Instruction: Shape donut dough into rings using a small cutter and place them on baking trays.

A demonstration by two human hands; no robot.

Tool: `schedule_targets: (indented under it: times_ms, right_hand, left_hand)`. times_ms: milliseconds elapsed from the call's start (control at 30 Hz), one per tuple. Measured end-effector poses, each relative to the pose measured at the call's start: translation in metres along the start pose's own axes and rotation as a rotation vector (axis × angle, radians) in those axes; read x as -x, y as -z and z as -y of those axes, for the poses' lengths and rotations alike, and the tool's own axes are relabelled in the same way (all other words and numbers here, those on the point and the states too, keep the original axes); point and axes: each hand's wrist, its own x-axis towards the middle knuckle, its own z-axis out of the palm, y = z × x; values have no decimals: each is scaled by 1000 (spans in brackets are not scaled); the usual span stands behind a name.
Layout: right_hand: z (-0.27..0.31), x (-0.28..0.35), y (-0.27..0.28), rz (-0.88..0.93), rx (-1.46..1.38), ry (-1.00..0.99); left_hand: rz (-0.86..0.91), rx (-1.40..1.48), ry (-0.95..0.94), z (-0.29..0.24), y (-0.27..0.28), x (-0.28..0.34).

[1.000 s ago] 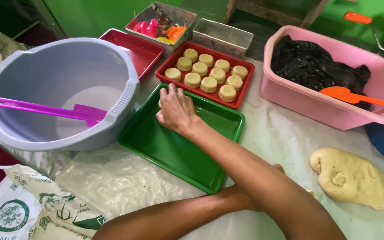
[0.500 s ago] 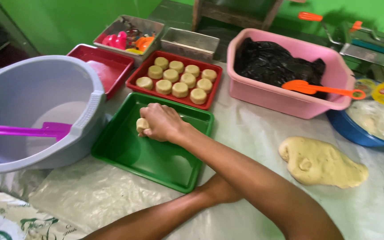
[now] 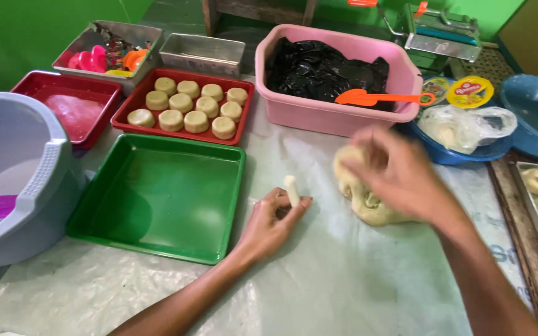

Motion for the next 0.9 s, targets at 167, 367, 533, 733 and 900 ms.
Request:
schedule_targets:
  times_ms: [167, 367, 533, 733, 900]
  right_hand:
    - [-49, 45, -57, 410, -268, -175]
    - [-53, 63, -70, 270, -265, 62]
    - [-48, 80, -63, -112, -167, 371]
    - [-53, 88, -80, -209, -611, 65]
    - [-55, 87, -86, -187, -641, 112]
  left_hand:
    - [-8, 114, -21, 10, -6, -6]
    - [24, 432, 70, -3, -14, -18]
    - [-1, 632, 140, -18, -27, -17]
    - [41, 592, 131, 8, -32, -7]
    - [334, 393, 147, -19, -21, 0]
